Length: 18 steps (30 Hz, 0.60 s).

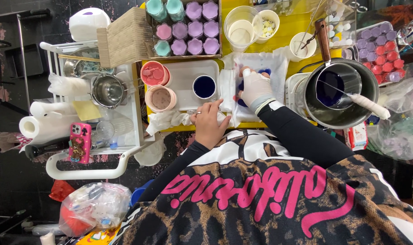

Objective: Preparing and decorating heart-shaped wax melts or candles.

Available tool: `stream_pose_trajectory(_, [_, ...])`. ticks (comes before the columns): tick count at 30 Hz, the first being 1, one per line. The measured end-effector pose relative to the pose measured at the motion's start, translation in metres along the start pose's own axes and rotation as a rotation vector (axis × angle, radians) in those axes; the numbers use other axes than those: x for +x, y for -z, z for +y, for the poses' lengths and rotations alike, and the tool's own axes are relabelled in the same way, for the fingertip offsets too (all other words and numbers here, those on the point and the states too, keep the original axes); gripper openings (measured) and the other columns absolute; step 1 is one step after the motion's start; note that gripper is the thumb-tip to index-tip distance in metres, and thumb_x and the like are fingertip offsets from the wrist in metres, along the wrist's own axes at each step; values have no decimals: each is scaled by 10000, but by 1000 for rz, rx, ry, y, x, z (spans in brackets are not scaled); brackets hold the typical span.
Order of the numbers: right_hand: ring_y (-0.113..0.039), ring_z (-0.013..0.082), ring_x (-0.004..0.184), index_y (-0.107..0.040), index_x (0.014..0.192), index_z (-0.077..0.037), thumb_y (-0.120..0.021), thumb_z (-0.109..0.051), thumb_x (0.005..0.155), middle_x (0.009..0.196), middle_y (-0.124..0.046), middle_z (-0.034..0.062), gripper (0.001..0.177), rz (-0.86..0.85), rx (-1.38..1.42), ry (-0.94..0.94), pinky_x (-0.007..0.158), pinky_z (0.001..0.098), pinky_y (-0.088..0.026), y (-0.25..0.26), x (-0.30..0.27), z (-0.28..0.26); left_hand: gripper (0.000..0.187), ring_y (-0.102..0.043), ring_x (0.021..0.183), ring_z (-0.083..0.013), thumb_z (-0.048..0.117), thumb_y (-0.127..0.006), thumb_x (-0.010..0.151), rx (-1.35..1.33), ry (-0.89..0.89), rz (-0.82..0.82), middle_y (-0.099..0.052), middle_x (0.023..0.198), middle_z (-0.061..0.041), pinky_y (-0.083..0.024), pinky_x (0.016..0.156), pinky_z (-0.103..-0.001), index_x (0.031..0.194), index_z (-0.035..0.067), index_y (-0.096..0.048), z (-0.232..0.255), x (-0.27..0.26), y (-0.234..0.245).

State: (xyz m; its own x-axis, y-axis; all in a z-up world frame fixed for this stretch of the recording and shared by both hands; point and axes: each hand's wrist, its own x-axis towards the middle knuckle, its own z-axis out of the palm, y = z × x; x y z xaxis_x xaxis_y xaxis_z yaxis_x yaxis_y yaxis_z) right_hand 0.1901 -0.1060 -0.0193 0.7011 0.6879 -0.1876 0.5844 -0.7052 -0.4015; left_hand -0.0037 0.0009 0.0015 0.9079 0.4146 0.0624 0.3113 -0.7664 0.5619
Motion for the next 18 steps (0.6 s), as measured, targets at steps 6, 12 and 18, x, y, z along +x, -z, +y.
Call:
stream_pose_trajectory(6, [-607, 347, 1093, -562, 1210, -134, -853, -268, 698, 1113, -679, 140, 604, 25, -51, 27, 994, 483, -362, 6, -7, -4, 605, -552, 1137, -271, 369, -794, 827, -7, -15, 5, -608, 1177, -56, -312, 937, -494, 1368, 184, -596, 2, -2, 0])
stream_pose_trajectory(12, [-584, 359, 1121, -588, 1251, -104, -829, -271, 743, 1125, -669, 148, 587, 321, 76, 140, 992, 494, -350, 20, -30, -3, 597, -559, 1110, -282, 351, -807, 817, 3, -43, -1, -609, 1145, -67, -317, 904, -490, 1352, 180, -605, 10, 4, 3])
stream_pose_trajectory(18, [-677, 281, 1006, -628, 1228, -38, -737, -136, 940, 1093, -703, 132, 323, 370, 442, 120, 881, 382, -533, 108, -85, -24, 511, -557, 1090, -260, 296, -801, 851, -69, -80, -37, -609, 1138, -43, -326, 893, -460, 1324, 192, -636, 27, 20, 8])
